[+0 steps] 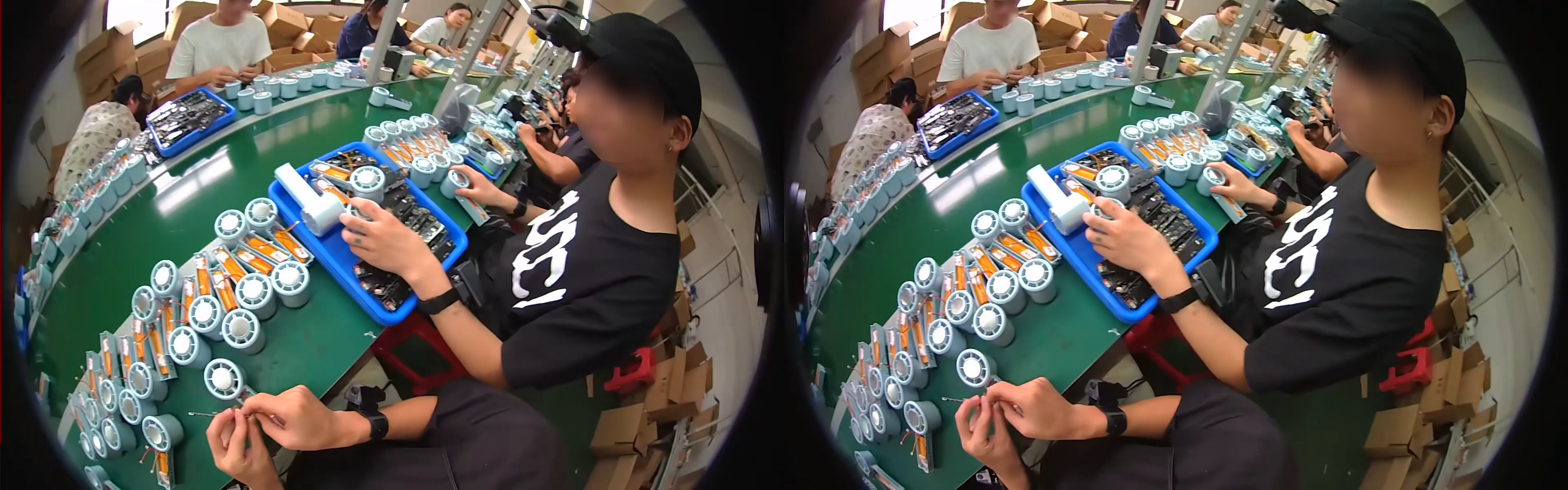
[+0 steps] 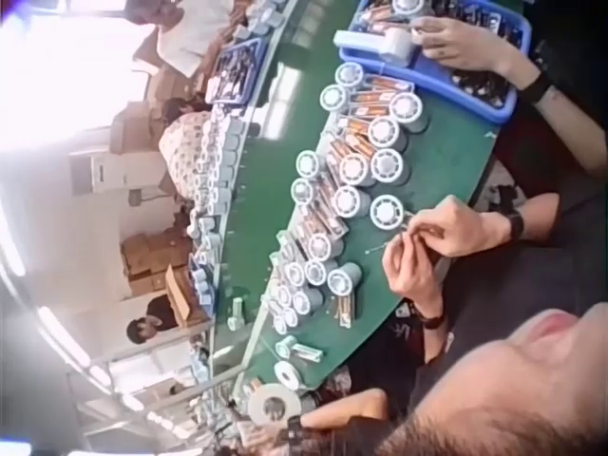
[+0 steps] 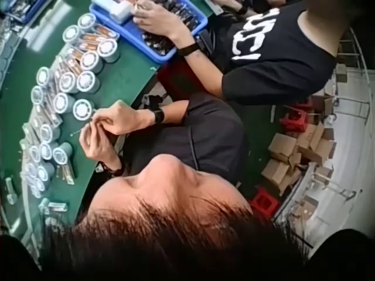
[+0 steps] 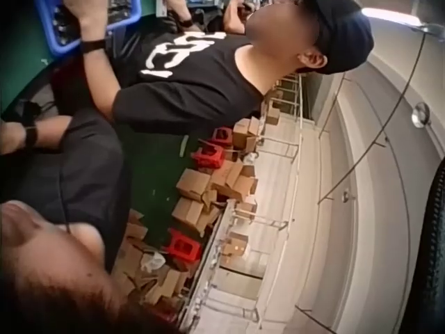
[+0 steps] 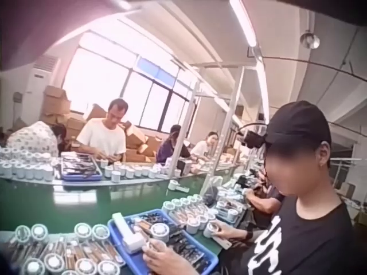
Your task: The person picks up a battery and a circuit board, connects the battery wires to the board, and presses the board into a fan housing. They then place the assembled fan onto the table and repeat the process.
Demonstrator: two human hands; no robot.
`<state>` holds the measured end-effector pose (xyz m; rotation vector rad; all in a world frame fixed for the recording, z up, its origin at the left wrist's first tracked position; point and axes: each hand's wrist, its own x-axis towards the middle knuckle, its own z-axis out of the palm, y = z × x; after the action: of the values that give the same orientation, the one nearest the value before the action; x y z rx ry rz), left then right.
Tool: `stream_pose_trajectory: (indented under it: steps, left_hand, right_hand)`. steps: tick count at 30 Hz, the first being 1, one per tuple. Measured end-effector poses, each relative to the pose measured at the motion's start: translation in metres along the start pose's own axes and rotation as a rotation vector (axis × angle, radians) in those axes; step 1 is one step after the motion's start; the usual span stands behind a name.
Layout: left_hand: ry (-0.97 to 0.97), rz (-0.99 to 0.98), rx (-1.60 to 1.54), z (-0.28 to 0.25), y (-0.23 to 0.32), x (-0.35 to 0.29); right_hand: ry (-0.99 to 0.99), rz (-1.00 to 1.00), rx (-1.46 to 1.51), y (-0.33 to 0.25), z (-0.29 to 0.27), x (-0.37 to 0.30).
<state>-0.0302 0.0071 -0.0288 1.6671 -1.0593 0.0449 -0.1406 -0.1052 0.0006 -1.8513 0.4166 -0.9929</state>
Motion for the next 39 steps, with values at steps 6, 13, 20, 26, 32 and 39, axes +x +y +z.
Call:
stream_pose_trajectory:
  steps: [6, 13, 20, 26, 32, 39]
  left_hand:
    - [-0.022, 0.036, 0.001, 0.006, -0.003, 0.0]
    - [-0.044, 0.02, 0.033, -0.006, -0.001, 0.006]
    - [-0.088, -0.024, 0.087, -0.008, 0.014, 0.021]
    - [-0.158, 0.004, 0.1, -0.009, 0.029, 0.031]
    - [-0.298, 0.171, 0.218, -0.004, 0.029, 0.048]
    - [-0.359, 0.023, 0.103, -0.012, 0.03, 0.051]
  right_hand:
    - [0.001, 0.0, -0.017, 0.002, -0.007, 0.003]
    - [-0.107, -0.084, -0.157, 0.01, -0.008, 0.014]
    - [-0.07, -0.29, -0.207, 0.016, -0.006, 0.021]
    - [-0.061, -0.436, -0.225, 0.021, -0.014, 0.035]
    - [-0.112, -0.277, -0.174, 0.025, -0.036, 0.044]
    - [-0.249, 0.013, -0.202, 0.013, -0.055, 0.03]
